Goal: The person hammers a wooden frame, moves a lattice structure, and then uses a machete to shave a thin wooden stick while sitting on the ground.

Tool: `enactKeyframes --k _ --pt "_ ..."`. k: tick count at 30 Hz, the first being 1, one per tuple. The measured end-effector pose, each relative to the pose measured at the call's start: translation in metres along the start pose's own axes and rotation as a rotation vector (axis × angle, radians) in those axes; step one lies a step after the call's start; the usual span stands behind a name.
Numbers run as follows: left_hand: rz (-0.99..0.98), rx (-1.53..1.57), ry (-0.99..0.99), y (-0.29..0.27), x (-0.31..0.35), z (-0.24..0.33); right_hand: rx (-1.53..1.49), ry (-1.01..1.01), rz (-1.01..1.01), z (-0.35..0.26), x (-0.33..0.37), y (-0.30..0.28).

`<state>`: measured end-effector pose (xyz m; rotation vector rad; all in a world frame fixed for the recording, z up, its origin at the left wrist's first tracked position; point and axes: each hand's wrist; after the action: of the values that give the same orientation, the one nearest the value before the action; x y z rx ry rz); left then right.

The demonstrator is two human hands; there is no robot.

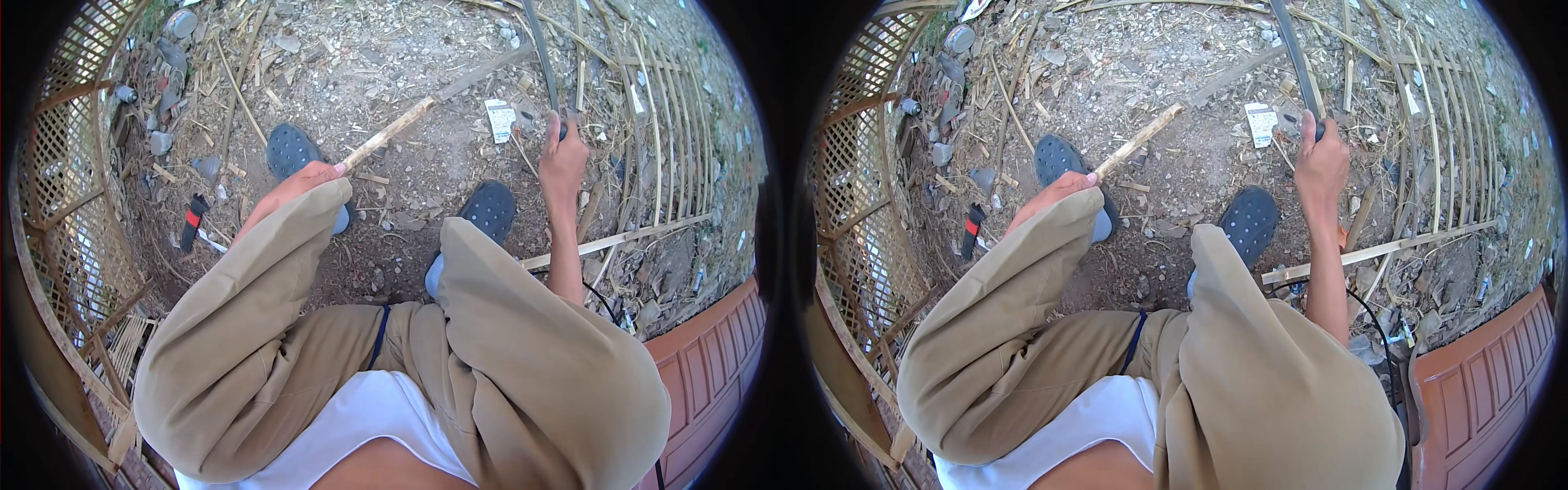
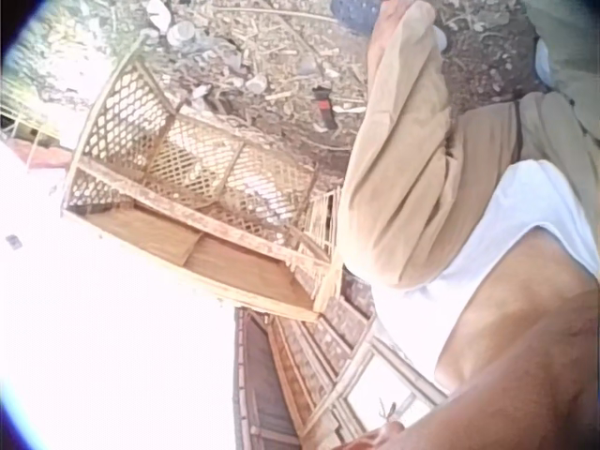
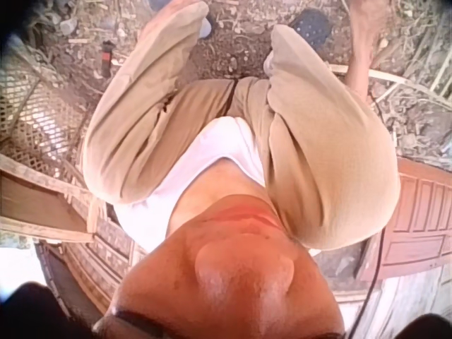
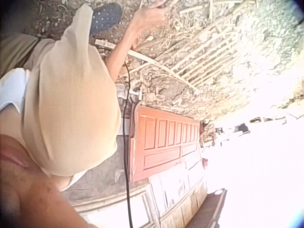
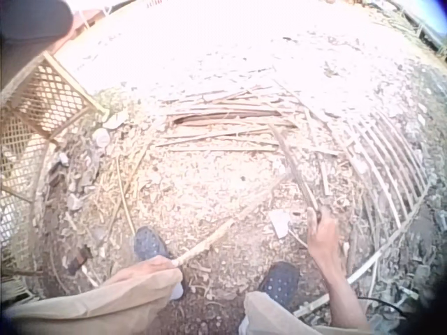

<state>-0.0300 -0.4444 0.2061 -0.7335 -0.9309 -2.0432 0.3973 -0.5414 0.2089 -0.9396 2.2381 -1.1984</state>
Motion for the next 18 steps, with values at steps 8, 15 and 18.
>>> enactKeyframes --k 8,15,18 --pt "-0.11 0.218 -0.146 -0.007 -0.003 0.022 -0.153 -0.244 -0.181 -0.041 0.089 0.048" --pt "-0.142 0.363 -0.112 -0.003 -0.013 0.01 -0.105 -0.482 -0.323 -0.069 0.109 0.069" --pt "-0.268 0.404 -0.094 -0.002 -0.022 0.004 -0.064 -0.509 -0.353 -0.07 0.112 0.079"
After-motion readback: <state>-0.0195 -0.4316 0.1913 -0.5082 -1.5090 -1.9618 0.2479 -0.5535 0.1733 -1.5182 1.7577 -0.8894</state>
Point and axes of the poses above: each hand's wrist, its own x-axis away from the middle knuckle, its own y-axis out of the palm, z = x × y, and after that the axes turned 7 degrees about z, right-handed
